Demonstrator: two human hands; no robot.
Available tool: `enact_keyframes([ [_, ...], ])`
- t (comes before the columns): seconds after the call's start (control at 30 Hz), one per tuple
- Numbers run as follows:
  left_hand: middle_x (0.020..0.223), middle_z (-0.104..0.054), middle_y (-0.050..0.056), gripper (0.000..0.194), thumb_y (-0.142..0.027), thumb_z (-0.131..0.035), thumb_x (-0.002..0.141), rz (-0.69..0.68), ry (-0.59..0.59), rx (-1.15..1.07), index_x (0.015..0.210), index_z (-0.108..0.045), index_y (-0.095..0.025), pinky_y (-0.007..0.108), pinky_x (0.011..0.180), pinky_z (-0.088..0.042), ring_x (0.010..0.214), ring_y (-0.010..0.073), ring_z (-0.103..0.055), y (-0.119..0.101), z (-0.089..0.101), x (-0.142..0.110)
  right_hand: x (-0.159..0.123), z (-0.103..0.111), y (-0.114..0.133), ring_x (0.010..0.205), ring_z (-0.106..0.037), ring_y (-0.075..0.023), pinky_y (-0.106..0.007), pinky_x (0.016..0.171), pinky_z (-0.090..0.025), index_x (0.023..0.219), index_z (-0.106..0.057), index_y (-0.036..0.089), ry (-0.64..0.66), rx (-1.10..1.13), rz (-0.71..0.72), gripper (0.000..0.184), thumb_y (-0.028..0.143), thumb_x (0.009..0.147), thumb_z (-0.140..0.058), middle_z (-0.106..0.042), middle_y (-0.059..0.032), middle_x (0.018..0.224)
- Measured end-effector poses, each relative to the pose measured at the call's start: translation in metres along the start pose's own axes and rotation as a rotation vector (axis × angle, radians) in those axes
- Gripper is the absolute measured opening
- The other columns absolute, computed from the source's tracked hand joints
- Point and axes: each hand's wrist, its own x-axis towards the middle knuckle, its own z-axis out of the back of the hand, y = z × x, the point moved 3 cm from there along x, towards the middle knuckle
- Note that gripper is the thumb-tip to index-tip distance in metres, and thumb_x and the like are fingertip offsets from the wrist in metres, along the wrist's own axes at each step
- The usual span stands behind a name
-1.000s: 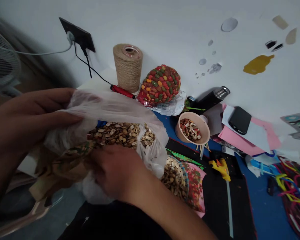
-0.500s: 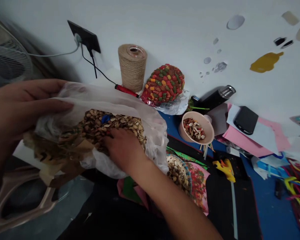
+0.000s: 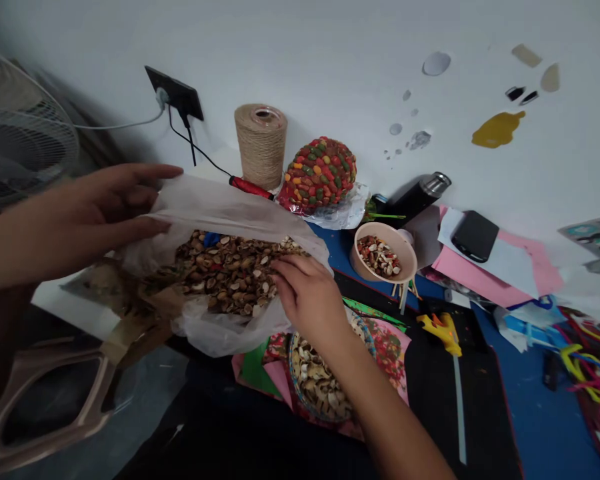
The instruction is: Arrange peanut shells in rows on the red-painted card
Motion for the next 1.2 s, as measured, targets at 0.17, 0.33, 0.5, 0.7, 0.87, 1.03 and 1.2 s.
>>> enact_keyframes([
  [0.17, 0.120, -0.070, 0.006, 0.073, -0.046, -0.062, 0.094, -0.184, -0.115, 0.317, 0.162, -0.050, -0.022, 0.030, 0.086, -0.056, 0.092, 0.0179, -0.065, -0.006, -0.005, -0.003, -0.041, 0.012, 0.013, 0.116, -0.073, -0.0289, -0.047, 0.102, -0.060, 0.130, -0.075, 0.020, 0.086, 0.020, 0.005, 0.025, 0.027, 0.109, -0.063, -0.078, -0.0135, 0.126],
  [0.33, 0.156, -0.058, 0.019, 0.057, -0.038, -0.058, 0.102, -0.508, -0.231, 0.454, 0.153, -0.059, -0.013, 0.047, 0.124, -0.042, 0.143, 0.0318, -0.055, -0.045, -0.025, -0.022, -0.065, 0.009, 0.021, 0.110, -0.071, -0.0338, -0.051, 0.096, -0.060, 0.135, -0.072, 0.016, 0.217, -0.099, 0.030, 0.038, 0.035, 0.102, -0.075, -0.078, -0.0168, 0.125],
  [0.5, 0.128, -0.075, 0.012, 0.028, -0.027, -0.052, 0.106, -0.629, -0.090, 0.583, 0.121, -0.075, -0.021, 0.043, 0.109, -0.053, 0.122, 0.0281, -0.068, -0.068, -0.067, -0.038, -0.068, -0.005, 0.011, 0.115, -0.068, -0.0358, -0.053, 0.100, -0.057, 0.139, -0.069, 0.013, 0.238, -0.204, 0.002, 0.043, 0.019, 0.098, -0.078, -0.075, -0.0177, 0.130],
  [0.7, 0.108, -0.081, 0.016, 0.027, -0.013, -0.052, 0.100, -0.401, 0.406, 0.899, 0.109, -0.077, -0.016, 0.040, 0.091, -0.059, 0.100, 0.0309, -0.077, -0.016, -0.108, -0.001, -0.068, -0.009, 0.021, 0.089, -0.068, -0.0277, -0.041, 0.083, -0.055, 0.103, -0.079, 0.017, 0.219, -0.134, 0.040, 0.016, 0.010, 0.103, -0.065, -0.075, -0.0088, 0.091],
  [0.87, 0.121, -0.079, 0.019, 0.031, -0.017, -0.051, 0.101, -0.382, 0.330, 0.877, 0.120, -0.076, -0.016, 0.043, 0.094, -0.059, 0.113, 0.0359, -0.076, -0.008, -0.120, 0.023, -0.086, -0.001, 0.033, 0.088, -0.070, -0.0232, -0.035, 0.081, -0.054, 0.104, -0.078, 0.020, 0.220, 0.069, 0.014, 0.016, 0.017, 0.107, -0.062, -0.076, -0.0058, 0.092],
  [1.03, 0.115, -0.080, 0.014, 0.030, -0.017, -0.055, 0.097, -0.372, 0.440, 0.828, 0.118, -0.076, -0.018, 0.041, 0.097, -0.058, 0.106, 0.0315, -0.076, -0.016, -0.138, 0.024, -0.104, 0.005, 0.034, 0.087, -0.075, -0.0215, -0.034, 0.079, -0.057, 0.110, -0.078, 0.022, 0.142, 0.216, -0.059, 0.016, 0.021, 0.108, -0.062, -0.081, -0.0049, 0.094],
  [1.2, 0.115, -0.080, 0.012, 0.028, -0.023, -0.054, 0.097, -0.323, 0.459, 0.833, 0.113, -0.077, -0.020, 0.037, 0.090, -0.056, 0.103, 0.0301, -0.075, -0.010, -0.138, 0.028, -0.112, 0.011, 0.029, 0.082, -0.077, -0.0201, -0.032, 0.075, -0.059, 0.107, -0.079, 0.024, 0.000, 0.265, -0.153, 0.016, 0.021, 0.106, -0.063, -0.082, -0.0039, 0.092],
])
